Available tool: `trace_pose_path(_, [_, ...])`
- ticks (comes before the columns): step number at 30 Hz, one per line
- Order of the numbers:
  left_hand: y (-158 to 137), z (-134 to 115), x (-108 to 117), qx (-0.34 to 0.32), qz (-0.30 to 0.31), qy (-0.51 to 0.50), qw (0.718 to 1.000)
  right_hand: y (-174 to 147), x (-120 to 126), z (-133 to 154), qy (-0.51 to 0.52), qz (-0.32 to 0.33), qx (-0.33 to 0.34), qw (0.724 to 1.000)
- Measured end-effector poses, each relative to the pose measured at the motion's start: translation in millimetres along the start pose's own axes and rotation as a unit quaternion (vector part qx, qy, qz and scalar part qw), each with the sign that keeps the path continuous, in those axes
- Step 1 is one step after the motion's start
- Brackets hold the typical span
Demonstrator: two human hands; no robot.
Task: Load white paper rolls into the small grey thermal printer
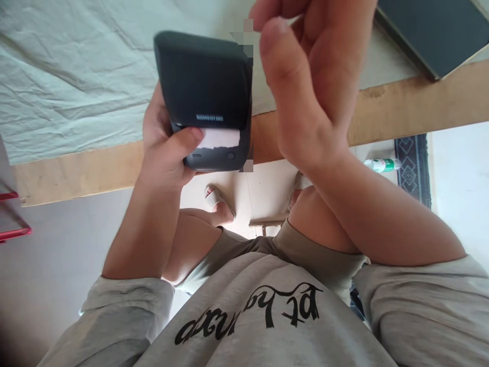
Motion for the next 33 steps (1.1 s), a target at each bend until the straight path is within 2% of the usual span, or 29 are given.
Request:
trace_pose_path(3, [0, -3, -3, 0.011, 0.0, 0.003, 1.0, -1, -3, -3, -0.042, 0.0, -0.006, 0.999])
trace_pose_path(5, [0, -6, -6, 0.016, 0.0, 0.0, 1.0, -3, -15, -13, -0.075, 0.073, -0.021, 0.994])
trace_pose_path(8, [0, -8, -10, 0.005, -0.009, -0.008, 1.0, -4, -29, -21, -0.077, 0.157, -0.009, 0.985])
trace_pose_path(12, [-2, -4, -9, 0.036, -0.041, -0.029, 0.998, -4, -38, -24, -0.046, 0.204, -0.009, 0.978])
trace_pose_path(16, [-2, -4, -8, 0.047, -0.032, -0.046, 0.997, -6, -39, -22, 0.002, 0.207, -0.023, 0.978])
trace_pose_path(20, [-1, -2, -8, 0.058, -0.025, -0.049, 0.997, -6, -38, -24, -0.004, 0.182, -0.029, 0.983])
trace_pose_path(25, [0, -8, -17, 0.025, -0.027, -0.084, 0.996, -2, -35, -26, -0.018, 0.167, -0.015, 0.986])
trace_pose_path(33, [-1, -14, -23, -0.004, 0.009, -0.094, 0.996, -6, -35, -34, -0.039, 0.143, -0.053, 0.988])
Point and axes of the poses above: each hand's wrist, its own y-axis towards the middle knuckle, its own x-axis out of the back of the hand, z = x × y, the point moved 7 cm from there along y, towards the middle knuckle, and after that the axes turned 7 degrees about -x, right-handed, at the moved point
